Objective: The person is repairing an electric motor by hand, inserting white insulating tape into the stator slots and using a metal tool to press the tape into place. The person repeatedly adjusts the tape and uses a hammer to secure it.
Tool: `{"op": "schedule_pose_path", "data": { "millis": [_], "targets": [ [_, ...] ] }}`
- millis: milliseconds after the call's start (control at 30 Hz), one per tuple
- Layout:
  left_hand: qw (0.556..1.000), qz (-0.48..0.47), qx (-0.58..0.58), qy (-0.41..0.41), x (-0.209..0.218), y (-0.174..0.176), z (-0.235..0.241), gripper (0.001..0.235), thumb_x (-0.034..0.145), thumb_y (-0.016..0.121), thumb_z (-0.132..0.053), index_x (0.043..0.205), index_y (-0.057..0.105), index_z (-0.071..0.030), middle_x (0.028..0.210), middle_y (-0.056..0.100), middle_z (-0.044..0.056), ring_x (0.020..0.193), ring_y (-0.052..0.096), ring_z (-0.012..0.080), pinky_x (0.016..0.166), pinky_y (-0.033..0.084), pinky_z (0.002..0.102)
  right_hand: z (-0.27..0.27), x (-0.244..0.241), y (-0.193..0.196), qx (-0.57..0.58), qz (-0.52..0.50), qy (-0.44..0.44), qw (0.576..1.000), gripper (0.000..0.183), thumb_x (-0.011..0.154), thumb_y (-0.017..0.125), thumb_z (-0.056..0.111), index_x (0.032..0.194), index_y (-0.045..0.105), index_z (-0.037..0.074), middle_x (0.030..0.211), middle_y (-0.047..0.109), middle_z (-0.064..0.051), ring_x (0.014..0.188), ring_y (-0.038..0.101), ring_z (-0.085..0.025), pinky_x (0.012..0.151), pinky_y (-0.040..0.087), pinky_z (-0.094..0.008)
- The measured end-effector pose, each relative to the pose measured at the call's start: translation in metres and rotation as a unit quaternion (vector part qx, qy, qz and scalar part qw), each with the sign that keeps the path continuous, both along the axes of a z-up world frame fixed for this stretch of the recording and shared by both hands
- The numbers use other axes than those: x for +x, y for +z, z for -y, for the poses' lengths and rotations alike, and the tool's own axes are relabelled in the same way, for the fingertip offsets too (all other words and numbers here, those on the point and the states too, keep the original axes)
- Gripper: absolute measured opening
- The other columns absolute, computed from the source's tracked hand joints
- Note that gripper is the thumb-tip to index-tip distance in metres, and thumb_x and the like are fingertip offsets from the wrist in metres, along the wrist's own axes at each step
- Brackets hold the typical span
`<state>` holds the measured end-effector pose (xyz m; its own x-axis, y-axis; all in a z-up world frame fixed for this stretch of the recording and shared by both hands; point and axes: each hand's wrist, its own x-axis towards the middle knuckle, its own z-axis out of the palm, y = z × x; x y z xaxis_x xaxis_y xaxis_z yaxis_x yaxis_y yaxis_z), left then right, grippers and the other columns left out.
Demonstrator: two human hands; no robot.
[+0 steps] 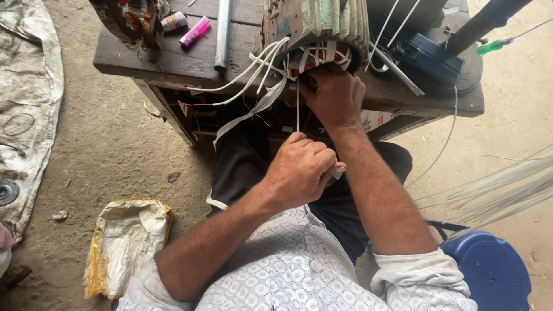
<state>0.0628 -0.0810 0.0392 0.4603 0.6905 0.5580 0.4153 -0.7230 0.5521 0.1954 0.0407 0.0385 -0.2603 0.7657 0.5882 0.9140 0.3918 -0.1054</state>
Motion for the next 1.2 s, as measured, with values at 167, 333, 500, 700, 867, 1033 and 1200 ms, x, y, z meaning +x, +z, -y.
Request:
{"op": "schedule_pose_path", "data": {
  "millis": [167, 333, 500, 700, 867, 1033, 1200],
  "targets": [
    [0.999, 0.043, 0.015, -0.006, -0.004, -0.02, 0.009, 0.033, 0.102, 0.068, -0.027, 0.076, 0.056, -0.009, 0.07, 0.058, 0.004, 0.068, 0.059, 0.0228, 0.079, 0.046, 0.04, -0.001, -0.004, -0.002, 0.043, -0.009, 0.024, 0.999, 0.035, 0.075, 0.094, 0.041, 0.092, 0.08, 0.014, 0.087, 0.077, -0.001, 0.07, 0.074, -0.022, 0.058, 0.058, -0.037],
    [0.96, 0.241, -0.138, -0.034, -0.025, -0.046, -0.006, 0.031, 0.101, 0.065, -0.022, 0.076, 0.055, -0.007, 0.072, 0.054, 0.003, 0.069, 0.054, 0.0199, 0.072, 0.045, 0.035, 0.005, 0.012, 0.006, 0.036, 0.029, 0.086, 0.995, 0.027, 0.079, 0.089, 0.036, 0.096, 0.082, 0.017, 0.088, 0.078, -0.003, 0.069, 0.073, -0.023, 0.059, 0.059, -0.037],
    [0.748, 0.544, -0.371, -0.08, -0.054, -0.088, -0.065, 0.047, 0.111, 0.051, -0.039, 0.073, 0.048, -0.012, 0.067, 0.045, 0.0, 0.061, 0.042, 0.0138, 0.063, 0.041, 0.031, 0.002, 0.086, -0.016, 0.001, -0.176, 0.16, 0.971, 0.017, 0.105, 0.078, 0.024, 0.096, 0.078, 0.008, 0.089, 0.078, -0.008, 0.075, 0.075, -0.015, 0.059, 0.061, -0.032],
    [0.661, 0.542, -0.519, 0.016, -0.057, -0.099, -0.124, 0.045, 0.107, 0.047, -0.047, 0.073, 0.049, -0.017, 0.059, 0.033, -0.005, 0.049, 0.03, 0.0105, 0.046, 0.028, 0.028, -0.052, 0.146, -0.028, 0.185, 0.105, -0.197, 0.957, 0.031, 0.081, 0.084, 0.036, 0.101, 0.078, 0.013, 0.091, 0.073, -0.003, 0.078, 0.069, -0.02, 0.063, 0.053, -0.035],
    [0.699, 0.43, -0.568, 0.062, -0.059, -0.102, -0.151, 0.043, 0.103, 0.042, -0.051, 0.08, 0.051, -0.016, 0.061, 0.042, -0.005, 0.047, 0.032, 0.0104, 0.043, 0.026, 0.028, -0.07, 0.152, -0.042, -0.001, 0.101, -0.187, 0.977, 0.018, 0.102, 0.079, 0.028, 0.101, 0.076, 0.01, 0.095, 0.073, -0.009, 0.081, 0.07, -0.022, 0.066, 0.053, -0.038],
    [0.743, 0.364, -0.556, 0.079, -0.061, -0.11, -0.162, 0.047, 0.104, 0.036, -0.056, 0.096, 0.058, -0.015, 0.06, 0.039, -0.006, 0.046, 0.027, 0.0073, 0.042, 0.021, 0.025, -0.01, 0.157, -0.031, 0.032, -0.138, -0.181, 0.973, 0.021, 0.11, 0.064, 0.026, 0.109, 0.075, 0.007, 0.09, 0.071, -0.008, 0.073, 0.065, -0.019, 0.06, 0.045, -0.034],
    [0.763, 0.333, -0.547, 0.086, -0.061, -0.118, -0.166, 0.043, 0.104, 0.033, -0.055, 0.103, 0.06, -0.022, 0.065, 0.047, -0.008, 0.048, 0.035, 0.0055, 0.043, 0.029, 0.024, 0.091, 0.076, -0.079, -0.002, -0.558, 0.022, 0.829, 0.046, 0.115, 0.037, 0.046, 0.095, 0.055, 0.009, 0.071, 0.052, 0.001, 0.054, 0.043, -0.007, 0.048, 0.035, -0.023]
  ]
}}
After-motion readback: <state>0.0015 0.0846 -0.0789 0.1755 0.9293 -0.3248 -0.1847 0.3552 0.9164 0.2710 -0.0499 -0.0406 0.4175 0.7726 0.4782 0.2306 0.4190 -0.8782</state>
